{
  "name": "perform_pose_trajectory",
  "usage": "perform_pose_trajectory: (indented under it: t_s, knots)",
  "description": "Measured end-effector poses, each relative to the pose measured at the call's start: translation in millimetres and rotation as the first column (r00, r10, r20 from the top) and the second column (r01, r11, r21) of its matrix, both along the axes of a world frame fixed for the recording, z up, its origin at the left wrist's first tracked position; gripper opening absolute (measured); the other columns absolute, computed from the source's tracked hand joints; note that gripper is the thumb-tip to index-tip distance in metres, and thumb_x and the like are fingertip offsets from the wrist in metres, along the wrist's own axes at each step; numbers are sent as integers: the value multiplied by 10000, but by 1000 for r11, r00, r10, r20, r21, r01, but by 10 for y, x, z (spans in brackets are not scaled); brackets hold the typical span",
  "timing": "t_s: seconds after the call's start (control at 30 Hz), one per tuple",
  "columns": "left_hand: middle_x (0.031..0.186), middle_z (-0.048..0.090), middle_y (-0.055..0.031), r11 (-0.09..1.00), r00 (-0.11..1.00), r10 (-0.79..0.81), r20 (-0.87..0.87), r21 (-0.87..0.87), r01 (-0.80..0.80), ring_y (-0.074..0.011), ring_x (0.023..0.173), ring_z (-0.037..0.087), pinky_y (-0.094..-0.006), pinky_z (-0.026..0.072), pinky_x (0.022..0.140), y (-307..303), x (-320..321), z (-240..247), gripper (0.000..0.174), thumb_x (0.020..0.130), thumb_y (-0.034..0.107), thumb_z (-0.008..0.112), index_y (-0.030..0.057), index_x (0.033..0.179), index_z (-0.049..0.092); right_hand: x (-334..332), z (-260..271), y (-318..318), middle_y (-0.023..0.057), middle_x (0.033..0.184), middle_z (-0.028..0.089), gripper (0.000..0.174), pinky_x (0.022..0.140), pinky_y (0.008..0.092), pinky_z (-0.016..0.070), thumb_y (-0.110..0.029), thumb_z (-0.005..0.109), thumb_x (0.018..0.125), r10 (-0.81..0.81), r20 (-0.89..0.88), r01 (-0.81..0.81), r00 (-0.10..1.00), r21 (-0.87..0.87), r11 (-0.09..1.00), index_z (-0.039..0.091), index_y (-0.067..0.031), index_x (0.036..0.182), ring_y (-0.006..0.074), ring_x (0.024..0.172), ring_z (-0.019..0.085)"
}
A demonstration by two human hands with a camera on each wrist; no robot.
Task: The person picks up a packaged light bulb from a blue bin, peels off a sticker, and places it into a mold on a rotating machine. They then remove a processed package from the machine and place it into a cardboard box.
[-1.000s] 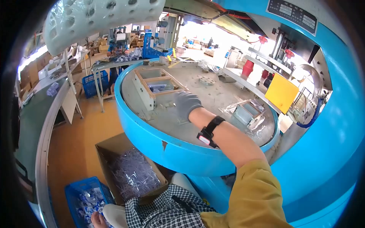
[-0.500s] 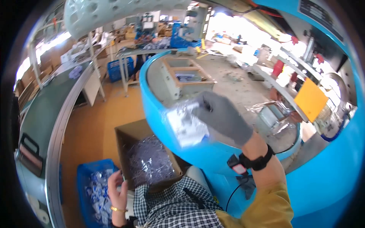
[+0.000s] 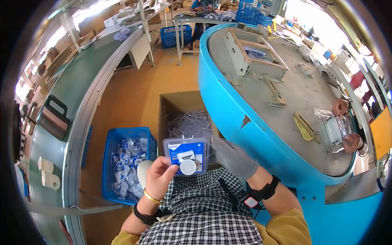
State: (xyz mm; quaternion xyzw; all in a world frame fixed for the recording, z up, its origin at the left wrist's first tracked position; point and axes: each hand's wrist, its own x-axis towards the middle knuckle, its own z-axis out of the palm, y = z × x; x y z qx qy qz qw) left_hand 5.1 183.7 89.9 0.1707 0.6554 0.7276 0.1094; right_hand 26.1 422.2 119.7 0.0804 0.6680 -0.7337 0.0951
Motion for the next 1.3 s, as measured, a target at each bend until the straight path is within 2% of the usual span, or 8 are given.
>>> perform_pose_trajectory:
  t_s: [0.03, 0.43, 0.53, 0.6, 0.8, 0.87, 1.03, 1.3]
  knots:
    - [802, 616, 8, 977, 983, -55, 177, 212, 17, -61, 727, 566, -196, 448, 630, 13, 2, -50, 95, 856, 59, 654, 46, 938, 609, -7, -76, -27, 82, 1029, 635, 340, 839, 267, 462, -198, 576, 910, -28, -67, 17, 997, -154, 988, 568, 21, 1171, 135, 933, 582]
    - [946, 625, -29, 987, 972, -136, 190, 113, 116, -82, 842, 582, -214, 465, 757, -14, -75, -159, 159, 889, 63, 607, -1, 1035, 608, 30, 304, -195, 49, 989, 653, 287, 736, 247, 499, -165, 575, 915, 35, 106, -27, 994, -79, 997, 590, 9, 1143, 100, 855, 604]
    - [1043, 593, -45, 995, 998, 3, 55, 102, -8, -133, 969, 555, -272, 450, 834, 67, -141, -38, 174, 847, 42, 640, 16, 1015, 602, 28, 279, -214, 45, 935, 660, 252, 696, 241, 490, -159, 578, 910, 97, 36, -100, 995, 92, 991, 611, -3, 1105, 82, 797, 598]
    - [1110, 565, -80, 946, 872, 22, -488, -273, -177, -229, 1060, 543, -321, 447, 881, 78, -206, 248, 276, 743, 27, 713, 54, 1004, 626, 23, 166, -187, 47, 903, 662, 241, 680, 240, 486, -160, 582, 904, 146, 14, -146, 989, 215, 966, 618, -6, 1086, 75, 765, 592]
    - [1090, 565, -77, 900, 645, -182, -742, -389, -195, -319, 1132, 499, -414, 403, 926, 74, -294, 275, 233, 629, 44, 769, 111, 824, 661, -37, -31, -108, 55, 832, 660, 234, 647, 243, 489, -176, 596, 882, 209, 26, -205, 978, 346, 916, 628, 0, 1032, 77, 714, 595]
    - [1078, 566, -60, 877, 638, -245, -730, -447, -175, -323, 1146, 494, -414, 399, 926, -45, -291, 234, 202, 626, 63, 772, 117, 775, 646, -37, -86, -47, 56, 842, 658, 247, 653, 242, 495, -177, 593, 882, 156, 37, -160, 987, 344, 925, 621, 12, 1038, 84, 733, 606]
    - [1047, 572, -68, 801, 737, -362, -571, -595, -68, -299, 1086, 519, -405, 413, 906, -680, -256, -51, 180, 647, 70, 765, 103, 779, 646, -68, 59, 73, 89, 980, 639, 256, 737, 259, 516, -117, 539, 896, -140, 170, 178, 975, -233, 956, 587, 56, 1078, 135, 850, 627]
    - [868, 619, -56, 805, 915, -386, 114, -442, 395, -171, 835, 597, -291, 476, 748, -1078, -119, -650, 105, 780, 10, 687, 49, 867, 641, -54, -100, -45, 47, 962, 630, 240, 784, 246, 459, -147, 555, 915, -196, 59, 204, 979, -178, 963, 592, 25, 1079, 94, 863, 570]
